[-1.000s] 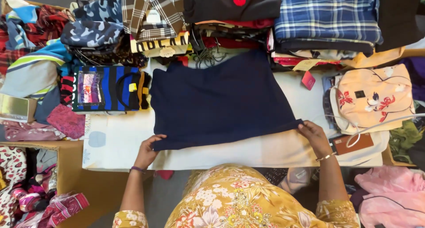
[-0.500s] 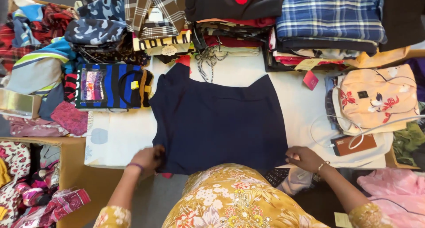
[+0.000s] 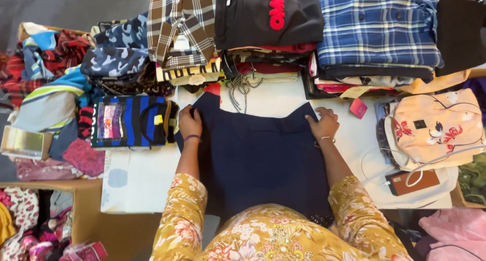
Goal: Folding various pieces of clothing on a table.
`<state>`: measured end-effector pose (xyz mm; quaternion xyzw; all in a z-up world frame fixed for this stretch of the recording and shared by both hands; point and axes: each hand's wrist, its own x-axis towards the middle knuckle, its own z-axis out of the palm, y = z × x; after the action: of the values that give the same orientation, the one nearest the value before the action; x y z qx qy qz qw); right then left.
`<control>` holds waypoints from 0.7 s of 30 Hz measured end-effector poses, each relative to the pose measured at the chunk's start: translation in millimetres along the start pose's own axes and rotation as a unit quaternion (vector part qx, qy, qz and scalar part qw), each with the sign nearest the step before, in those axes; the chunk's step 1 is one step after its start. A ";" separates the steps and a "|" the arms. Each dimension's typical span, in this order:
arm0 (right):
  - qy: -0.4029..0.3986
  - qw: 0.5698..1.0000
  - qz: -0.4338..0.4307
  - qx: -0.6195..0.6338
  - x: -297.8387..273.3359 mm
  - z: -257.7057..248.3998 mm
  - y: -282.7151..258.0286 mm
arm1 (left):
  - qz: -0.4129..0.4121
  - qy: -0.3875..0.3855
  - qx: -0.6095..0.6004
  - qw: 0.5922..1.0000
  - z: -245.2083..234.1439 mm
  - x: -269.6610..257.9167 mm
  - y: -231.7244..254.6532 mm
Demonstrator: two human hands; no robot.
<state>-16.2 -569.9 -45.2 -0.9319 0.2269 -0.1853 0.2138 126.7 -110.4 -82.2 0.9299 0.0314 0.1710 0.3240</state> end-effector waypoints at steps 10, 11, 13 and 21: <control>-0.008 0.967 0.148 0.207 20.7 8.8 34.0 | -0.080 -0.154 0.049 0.984 4.6 37.7 43.3; -0.007 0.967 0.150 0.207 21.8 13.4 39.7 | -0.078 -0.156 0.049 0.984 10.2 39.0 34.8; 0.000 0.970 0.059 0.236 22.2 23.6 50.5 | -0.063 -0.116 0.051 0.990 20.1 41.9 16.8; 0.013 0.997 0.050 0.049 13.1 11.2 12.1 | 0.028 -0.052 -0.009 0.998 -12.8 19.9 44.9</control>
<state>-4.6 -582.7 -57.1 -0.9053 0.2664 -0.1975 0.2654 138.7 -134.8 -39.4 0.9351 -0.0133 0.1315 0.3288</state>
